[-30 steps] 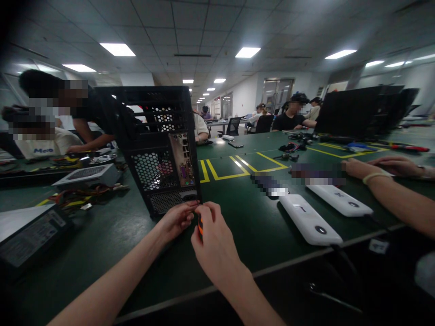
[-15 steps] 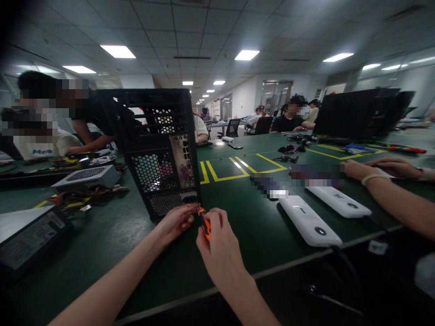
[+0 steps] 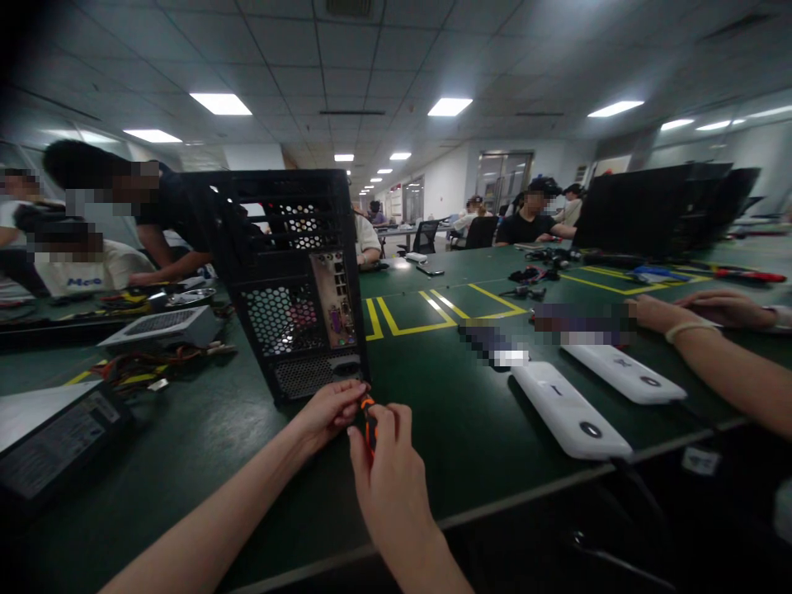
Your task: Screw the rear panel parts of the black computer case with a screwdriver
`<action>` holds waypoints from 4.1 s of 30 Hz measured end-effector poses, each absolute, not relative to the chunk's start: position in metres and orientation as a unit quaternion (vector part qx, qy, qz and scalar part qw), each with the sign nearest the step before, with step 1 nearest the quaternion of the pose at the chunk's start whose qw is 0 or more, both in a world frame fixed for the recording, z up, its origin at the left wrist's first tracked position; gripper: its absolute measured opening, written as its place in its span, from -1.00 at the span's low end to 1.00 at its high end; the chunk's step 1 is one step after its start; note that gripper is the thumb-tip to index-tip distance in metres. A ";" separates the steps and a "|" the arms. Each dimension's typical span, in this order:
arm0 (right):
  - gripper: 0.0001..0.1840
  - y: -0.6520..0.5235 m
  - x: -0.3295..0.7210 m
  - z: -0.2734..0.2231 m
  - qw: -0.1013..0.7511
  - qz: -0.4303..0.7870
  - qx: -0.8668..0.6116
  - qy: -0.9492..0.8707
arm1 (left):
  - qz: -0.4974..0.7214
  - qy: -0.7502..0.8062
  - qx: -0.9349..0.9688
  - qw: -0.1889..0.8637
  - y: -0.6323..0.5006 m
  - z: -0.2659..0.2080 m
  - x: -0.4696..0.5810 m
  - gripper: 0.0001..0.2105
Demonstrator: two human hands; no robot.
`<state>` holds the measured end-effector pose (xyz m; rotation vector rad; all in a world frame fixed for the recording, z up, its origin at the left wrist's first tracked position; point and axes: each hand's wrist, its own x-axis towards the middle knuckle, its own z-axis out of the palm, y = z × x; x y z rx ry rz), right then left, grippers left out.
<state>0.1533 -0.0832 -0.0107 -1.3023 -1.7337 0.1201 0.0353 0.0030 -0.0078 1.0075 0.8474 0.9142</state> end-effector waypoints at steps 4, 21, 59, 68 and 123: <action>-0.85 -0.077 0.153 -0.001 0.498 0.006 -0.504 -0.706 | 0.418 0.377 0.427 0.707 0.001 -0.005 0.034 -0.83; -0.92 -0.073 0.160 0.002 0.518 0.026 -0.524 -0.675 | 0.473 0.460 0.435 0.613 0.005 -0.007 0.017 -0.77; -0.90 -0.076 0.155 0.005 0.499 0.092 -0.481 -0.715 | 0.466 0.443 0.460 0.612 0.004 -0.013 0.016 -0.74; -0.95 -0.075 0.157 0.004 0.492 0.058 -0.493 -0.715 | 0.468 0.461 0.450 0.605 0.004 -0.012 0.015 -0.79; -0.90 -0.073 0.157 0.001 0.485 0.098 -0.456 -0.740 | 0.483 0.465 0.437 0.600 0.002 -0.010 0.016 -0.79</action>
